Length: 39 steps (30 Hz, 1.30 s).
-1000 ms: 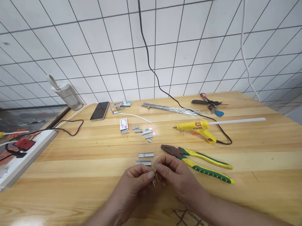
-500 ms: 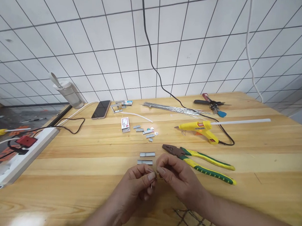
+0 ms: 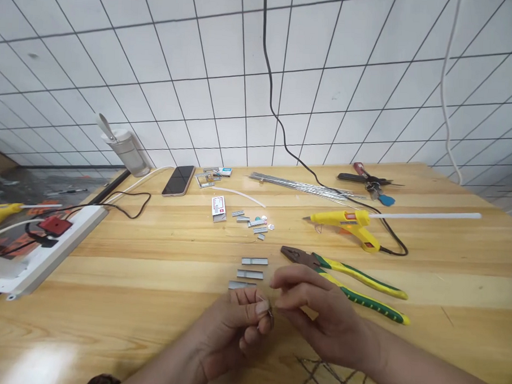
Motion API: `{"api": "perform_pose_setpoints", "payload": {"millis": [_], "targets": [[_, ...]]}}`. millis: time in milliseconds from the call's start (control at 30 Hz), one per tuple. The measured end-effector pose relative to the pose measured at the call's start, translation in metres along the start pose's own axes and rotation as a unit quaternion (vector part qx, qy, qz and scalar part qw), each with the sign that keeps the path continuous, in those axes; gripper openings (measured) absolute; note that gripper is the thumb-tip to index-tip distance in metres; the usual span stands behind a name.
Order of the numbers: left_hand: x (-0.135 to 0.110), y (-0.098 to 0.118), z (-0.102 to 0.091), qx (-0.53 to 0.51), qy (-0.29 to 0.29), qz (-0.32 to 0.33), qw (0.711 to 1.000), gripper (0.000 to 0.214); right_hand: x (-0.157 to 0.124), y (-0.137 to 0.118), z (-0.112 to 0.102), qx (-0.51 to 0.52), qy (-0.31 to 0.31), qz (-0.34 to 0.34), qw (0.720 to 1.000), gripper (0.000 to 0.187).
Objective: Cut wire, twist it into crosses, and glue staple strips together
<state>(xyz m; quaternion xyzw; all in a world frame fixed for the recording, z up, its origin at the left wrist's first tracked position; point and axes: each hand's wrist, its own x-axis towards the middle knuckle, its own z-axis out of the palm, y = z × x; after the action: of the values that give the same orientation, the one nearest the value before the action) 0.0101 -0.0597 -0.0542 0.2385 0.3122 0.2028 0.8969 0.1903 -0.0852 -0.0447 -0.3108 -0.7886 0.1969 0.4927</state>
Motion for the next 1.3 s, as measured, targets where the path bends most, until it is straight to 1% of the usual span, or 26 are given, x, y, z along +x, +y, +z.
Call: {"api": "perform_pose_setpoints", "payload": {"millis": [133, 233, 333, 400, 467, 567, 633, 700, 800, 967, 1067, 1167, 1233, 1300], "targets": [[0.000, 0.001, 0.001, -0.009, -0.007, -0.028, 1.000, 0.030, 0.002, -0.001, -0.009, -0.096, -0.042, -0.093, 0.990, 0.017], [0.000, 0.002, 0.002, -0.011, -0.007, -0.052, 0.999, 0.030, 0.002, 0.000, -0.013, -0.146, -0.079, -0.134, 0.977, 0.018], [0.001, 0.002, 0.002, -0.009, -0.011, -0.067, 0.998, 0.028, 0.000, 0.001, -0.013, -0.136, -0.111, -0.136, 0.975, 0.019], [0.001, 0.000, 0.002, -0.007, -0.016, -0.065, 0.998, 0.029, -0.001, 0.002, -0.013, -0.120, -0.122, -0.131, 0.976, 0.019], [0.002, -0.001, 0.002, -0.001, -0.020, -0.059, 0.998, 0.031, -0.001, 0.002, -0.012, -0.111, -0.125, -0.122, 0.978, 0.021], [0.001, -0.001, 0.003, 0.007, -0.008, -0.055, 0.998, 0.032, -0.001, 0.002, -0.010, -0.093, -0.114, -0.099, 0.984, 0.025], [0.000, -0.001, 0.004, 0.009, 0.005, -0.048, 0.999, 0.033, -0.001, 0.002, -0.009, -0.073, -0.103, -0.069, 0.990, 0.029], [0.000, 0.000, 0.005, 0.010, 0.017, -0.026, 0.999, 0.033, -0.002, 0.002, -0.009, -0.051, -0.102, -0.028, 0.993, 0.028], [0.000, 0.001, 0.005, 0.029, 0.023, 0.007, 0.999, 0.032, -0.003, 0.000, -0.008, -0.019, -0.102, 0.036, 0.994, 0.024], [0.003, -0.001, 0.005, 0.064, 0.024, 0.020, 0.997, 0.034, 0.002, -0.005, -0.006, 0.005, -0.101, 0.142, 0.985, 0.015], [0.004, -0.002, 0.004, 0.084, 0.033, 0.029, 0.996, 0.034, 0.004, -0.009, -0.004, 0.025, -0.104, 0.251, 0.962, 0.015], [0.003, -0.003, 0.004, 0.124, 0.041, 0.063, 0.989, 0.035, 0.006, -0.010, -0.002, 0.077, -0.091, 0.372, 0.921, 0.016], [0.002, -0.003, 0.006, 0.167, 0.060, 0.098, 0.979, 0.033, 0.006, -0.010, 0.001, 0.114, -0.072, 0.426, 0.895, 0.016], [0.000, -0.004, 0.007, 0.229, 0.093, 0.137, 0.959, 0.030, 0.006, -0.010, 0.003, 0.147, -0.046, 0.455, 0.877, 0.017]]}}
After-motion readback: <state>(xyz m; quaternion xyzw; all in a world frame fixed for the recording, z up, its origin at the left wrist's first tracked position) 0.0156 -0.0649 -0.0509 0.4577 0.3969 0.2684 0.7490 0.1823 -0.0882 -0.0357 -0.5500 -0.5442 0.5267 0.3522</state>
